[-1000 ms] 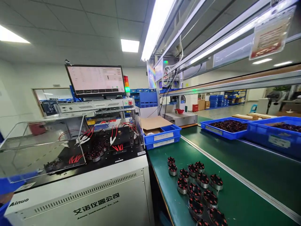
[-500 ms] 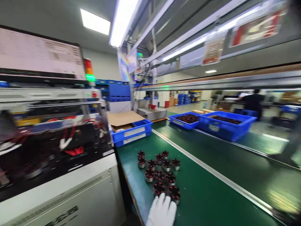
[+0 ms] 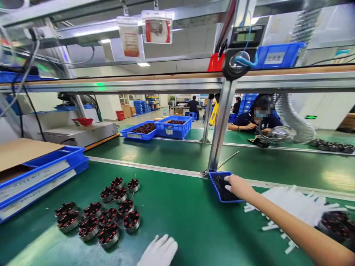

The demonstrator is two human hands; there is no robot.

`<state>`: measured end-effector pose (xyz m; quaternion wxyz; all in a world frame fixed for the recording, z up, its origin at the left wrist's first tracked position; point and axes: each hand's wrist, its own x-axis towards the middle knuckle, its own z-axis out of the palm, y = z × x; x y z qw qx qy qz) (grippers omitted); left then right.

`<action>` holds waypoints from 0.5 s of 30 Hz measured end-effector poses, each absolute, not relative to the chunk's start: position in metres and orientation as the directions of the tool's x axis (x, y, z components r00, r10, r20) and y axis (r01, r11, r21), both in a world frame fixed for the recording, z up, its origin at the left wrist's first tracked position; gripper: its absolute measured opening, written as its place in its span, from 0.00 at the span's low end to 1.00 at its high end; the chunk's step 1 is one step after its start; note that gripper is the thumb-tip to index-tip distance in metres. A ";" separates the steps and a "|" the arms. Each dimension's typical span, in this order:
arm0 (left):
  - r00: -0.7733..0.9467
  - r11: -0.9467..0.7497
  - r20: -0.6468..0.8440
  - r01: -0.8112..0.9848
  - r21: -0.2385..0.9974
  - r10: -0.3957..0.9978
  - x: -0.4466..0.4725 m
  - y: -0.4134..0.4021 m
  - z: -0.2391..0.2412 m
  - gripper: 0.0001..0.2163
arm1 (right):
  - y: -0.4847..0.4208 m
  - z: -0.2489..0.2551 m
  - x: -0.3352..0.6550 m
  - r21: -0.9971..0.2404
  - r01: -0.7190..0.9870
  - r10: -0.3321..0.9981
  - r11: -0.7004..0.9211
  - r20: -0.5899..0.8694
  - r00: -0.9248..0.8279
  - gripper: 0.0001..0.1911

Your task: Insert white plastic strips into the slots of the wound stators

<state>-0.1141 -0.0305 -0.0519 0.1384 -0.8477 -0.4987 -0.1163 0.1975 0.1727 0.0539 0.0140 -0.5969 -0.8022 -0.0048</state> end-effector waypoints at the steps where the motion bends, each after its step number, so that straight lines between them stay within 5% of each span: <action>1: 0.492 -0.498 0.296 0.865 -0.063 0.819 -0.099 -0.025 -0.048 0.25 | 0.179 0.051 0.195 -0.007 0.959 0.959 0.282 0.007 -0.282 0.08; 8: 0.612 -0.640 0.337 0.768 -0.037 0.716 -0.062 -0.001 -0.014 0.17 | 0.180 0.045 0.190 -0.035 0.977 0.978 0.209 -0.006 -0.209 0.12; 12: 0.746 -0.748 0.061 0.663 0.022 0.663 -0.061 0.010 0.023 0.14 | 0.175 0.051 0.193 -0.056 0.983 0.984 0.177 0.036 -0.176 0.12; 15: 0.609 -0.598 -0.076 0.792 0.121 0.790 -0.052 0.015 0.033 0.13 | 0.172 0.060 0.194 -0.082 0.981 0.982 0.174 0.087 -0.167 0.10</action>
